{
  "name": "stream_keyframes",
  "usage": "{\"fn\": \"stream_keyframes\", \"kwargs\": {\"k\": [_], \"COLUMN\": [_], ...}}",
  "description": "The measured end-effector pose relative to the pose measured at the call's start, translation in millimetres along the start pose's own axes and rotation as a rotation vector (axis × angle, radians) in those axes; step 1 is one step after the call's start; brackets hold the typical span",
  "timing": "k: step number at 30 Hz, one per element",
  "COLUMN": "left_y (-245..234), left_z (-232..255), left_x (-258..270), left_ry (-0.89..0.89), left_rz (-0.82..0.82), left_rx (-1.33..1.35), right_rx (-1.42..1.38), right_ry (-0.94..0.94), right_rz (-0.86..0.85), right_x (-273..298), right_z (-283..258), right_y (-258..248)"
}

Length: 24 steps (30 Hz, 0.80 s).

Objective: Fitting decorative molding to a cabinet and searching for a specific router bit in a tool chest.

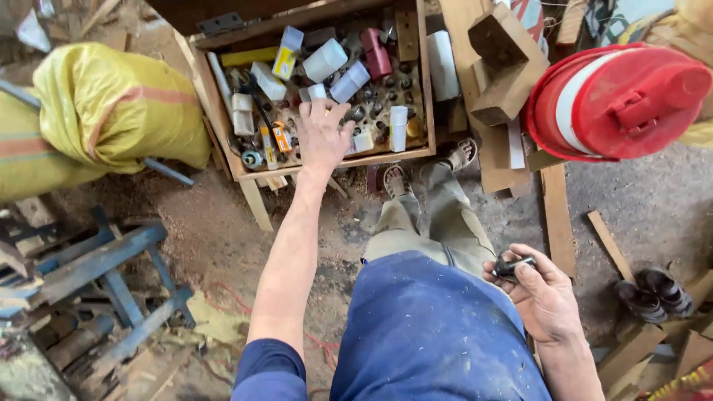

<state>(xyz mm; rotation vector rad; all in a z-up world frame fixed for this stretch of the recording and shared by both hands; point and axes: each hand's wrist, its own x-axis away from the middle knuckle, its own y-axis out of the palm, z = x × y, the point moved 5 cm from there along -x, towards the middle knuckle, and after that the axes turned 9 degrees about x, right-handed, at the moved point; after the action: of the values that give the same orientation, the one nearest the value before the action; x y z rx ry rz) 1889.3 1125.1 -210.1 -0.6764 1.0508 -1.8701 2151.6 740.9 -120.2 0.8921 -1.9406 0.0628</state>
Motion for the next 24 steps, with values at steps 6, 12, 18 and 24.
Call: {"fn": "stream_keyframes", "kwargs": {"k": [6,12,18,24], "left_y": [16,16,50,50], "left_z": [-11,9,25,16], "left_x": [-10,-40,-28,-18], "left_ry": [0.021,0.003,-0.015,-0.030], "left_rz": [0.043,-0.003,-0.020,0.090], "left_rx": [-0.051,-0.042,-0.326,-0.169], "right_rx": [0.208,0.252,0.186,0.159], "right_ry": [0.031,0.040,0.012,-0.013], "right_rz": [0.029,0.035,0.097,0.131], "right_x": [-54,-64,-58,-57], "right_z": [-46,-58,-41,-31], "right_y": [13,31,42,62]}}
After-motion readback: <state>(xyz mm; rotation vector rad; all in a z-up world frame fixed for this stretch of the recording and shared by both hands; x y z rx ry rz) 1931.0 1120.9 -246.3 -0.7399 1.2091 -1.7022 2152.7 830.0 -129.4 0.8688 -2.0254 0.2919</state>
